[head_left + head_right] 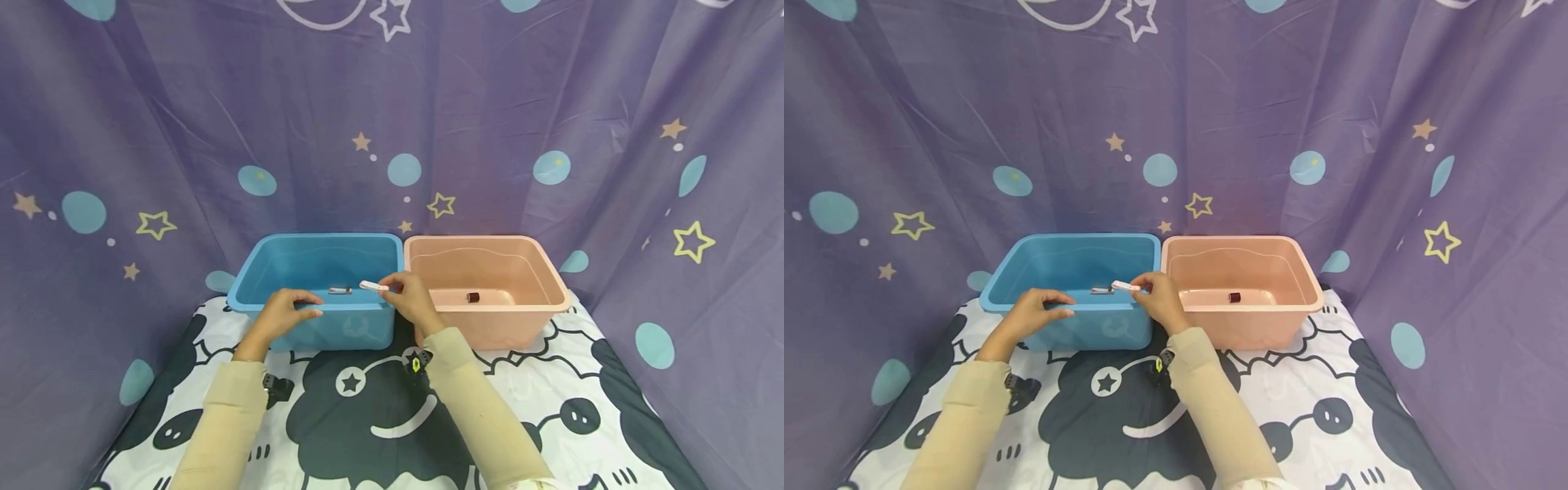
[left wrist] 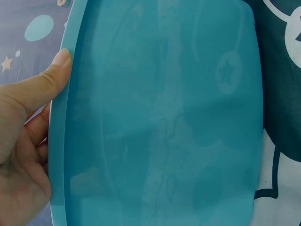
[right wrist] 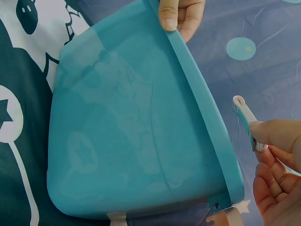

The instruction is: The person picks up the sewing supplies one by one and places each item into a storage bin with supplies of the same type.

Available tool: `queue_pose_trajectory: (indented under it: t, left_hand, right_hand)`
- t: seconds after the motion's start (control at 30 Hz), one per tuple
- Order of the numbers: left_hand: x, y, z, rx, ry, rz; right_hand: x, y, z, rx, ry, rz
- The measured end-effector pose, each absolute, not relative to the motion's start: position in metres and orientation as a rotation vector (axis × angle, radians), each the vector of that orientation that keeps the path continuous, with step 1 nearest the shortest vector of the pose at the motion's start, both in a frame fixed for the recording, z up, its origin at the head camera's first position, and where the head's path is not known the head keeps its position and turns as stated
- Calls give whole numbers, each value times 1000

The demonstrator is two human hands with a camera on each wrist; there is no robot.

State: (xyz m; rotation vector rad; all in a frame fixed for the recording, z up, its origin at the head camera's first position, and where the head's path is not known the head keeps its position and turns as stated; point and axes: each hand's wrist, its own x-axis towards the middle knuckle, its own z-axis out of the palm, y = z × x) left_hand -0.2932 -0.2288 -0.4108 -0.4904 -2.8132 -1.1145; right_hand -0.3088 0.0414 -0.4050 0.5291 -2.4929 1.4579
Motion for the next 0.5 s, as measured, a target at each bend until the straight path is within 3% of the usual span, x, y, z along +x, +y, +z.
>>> queue_pose_trajectory:
  t: [0.5]
  left_hand:
    - [-292, -229, -410, -498, -2820, -1095]
  right_hand:
    - [-317, 37, -406, 534, -2478, 1393]
